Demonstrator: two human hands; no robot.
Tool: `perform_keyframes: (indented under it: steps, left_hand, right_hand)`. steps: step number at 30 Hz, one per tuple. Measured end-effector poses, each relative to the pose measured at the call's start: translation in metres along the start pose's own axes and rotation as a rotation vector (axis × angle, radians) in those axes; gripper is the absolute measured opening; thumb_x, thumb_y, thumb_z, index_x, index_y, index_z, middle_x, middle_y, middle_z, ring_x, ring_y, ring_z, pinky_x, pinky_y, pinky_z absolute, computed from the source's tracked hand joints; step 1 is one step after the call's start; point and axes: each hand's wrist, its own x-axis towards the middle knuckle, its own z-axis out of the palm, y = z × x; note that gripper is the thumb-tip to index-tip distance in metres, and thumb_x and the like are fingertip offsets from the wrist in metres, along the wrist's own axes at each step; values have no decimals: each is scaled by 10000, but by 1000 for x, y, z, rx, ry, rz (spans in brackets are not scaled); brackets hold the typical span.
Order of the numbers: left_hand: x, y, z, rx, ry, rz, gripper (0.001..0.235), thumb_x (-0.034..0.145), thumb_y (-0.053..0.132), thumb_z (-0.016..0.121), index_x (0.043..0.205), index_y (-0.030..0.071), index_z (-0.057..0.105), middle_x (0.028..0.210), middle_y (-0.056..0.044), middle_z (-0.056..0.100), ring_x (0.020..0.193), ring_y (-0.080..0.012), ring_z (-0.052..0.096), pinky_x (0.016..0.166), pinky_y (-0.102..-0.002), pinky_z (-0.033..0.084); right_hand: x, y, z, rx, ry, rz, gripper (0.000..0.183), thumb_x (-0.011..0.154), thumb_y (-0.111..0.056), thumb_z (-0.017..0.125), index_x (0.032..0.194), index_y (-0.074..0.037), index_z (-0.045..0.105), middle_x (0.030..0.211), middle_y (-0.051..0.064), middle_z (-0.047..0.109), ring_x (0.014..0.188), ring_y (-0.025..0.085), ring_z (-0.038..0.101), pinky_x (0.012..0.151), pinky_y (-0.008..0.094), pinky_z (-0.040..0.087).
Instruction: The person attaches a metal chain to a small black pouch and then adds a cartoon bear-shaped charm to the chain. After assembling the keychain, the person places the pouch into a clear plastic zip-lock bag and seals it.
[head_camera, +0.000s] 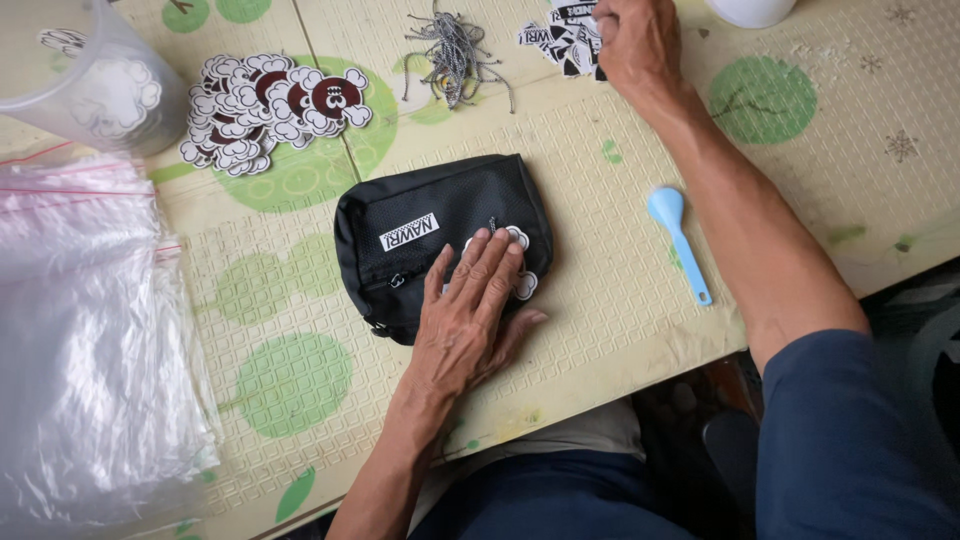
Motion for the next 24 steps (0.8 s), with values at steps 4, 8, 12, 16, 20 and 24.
perform_keyframes:
  steps: [4,8,12,16,20,24]
  left_hand:
    - [0,-1,0,10,4,-4,705,1027,503,678,1535,82,431,1580,-151,492,1494,-332,475,1214,-546,336]
    - [1,3,2,-75,52,-51,700,986,481,692,1521,88,470,1551,-168,512,1474,-358,479,1195,-582,339]
    - [1,3,5,-156,93,-95,734,923,449,747,1519,103,494,1519,-180,538,1455,-375,485,1178,-626,335]
    - [-1,3,7,-160,114,-98,716,936,447,734,1515,99,495,1518,-183,538,1458,-375,484,1180,-620,334]
    - [-2,0,1,-94,72,-59,684,984,459,705,1503,73,484,1529,-186,523,1465,-376,482,1190,-582,345]
    - [-3,-3,0,-40,1,-37,691,1028,492,670,1521,68,437,1566,-175,495,1497,-360,457,1220,-535,331]
  right_hand:
    - [20,21,18,-91,-25,100,163,953,50,729,1027,-22,602,959,156,670,847,332,646,726,455,522]
    - [25,26,32,-137,-235,210,30,994,16,688,969,20,672,892,189,707,793,364,695,733,493,568]
    - [20,26,38,-146,-288,155,40,990,32,664,952,18,659,837,190,661,739,367,659,659,503,515]
    - [22,25,38,-155,-317,105,55,987,45,646,939,17,650,795,190,627,698,370,631,603,510,474]
    - [26,23,35,-171,-349,42,79,982,63,619,921,16,636,733,191,576,637,373,591,520,520,414]
    - [28,12,26,-101,-460,171,235,1047,53,573,833,-10,502,720,130,448,663,300,514,551,502,389]
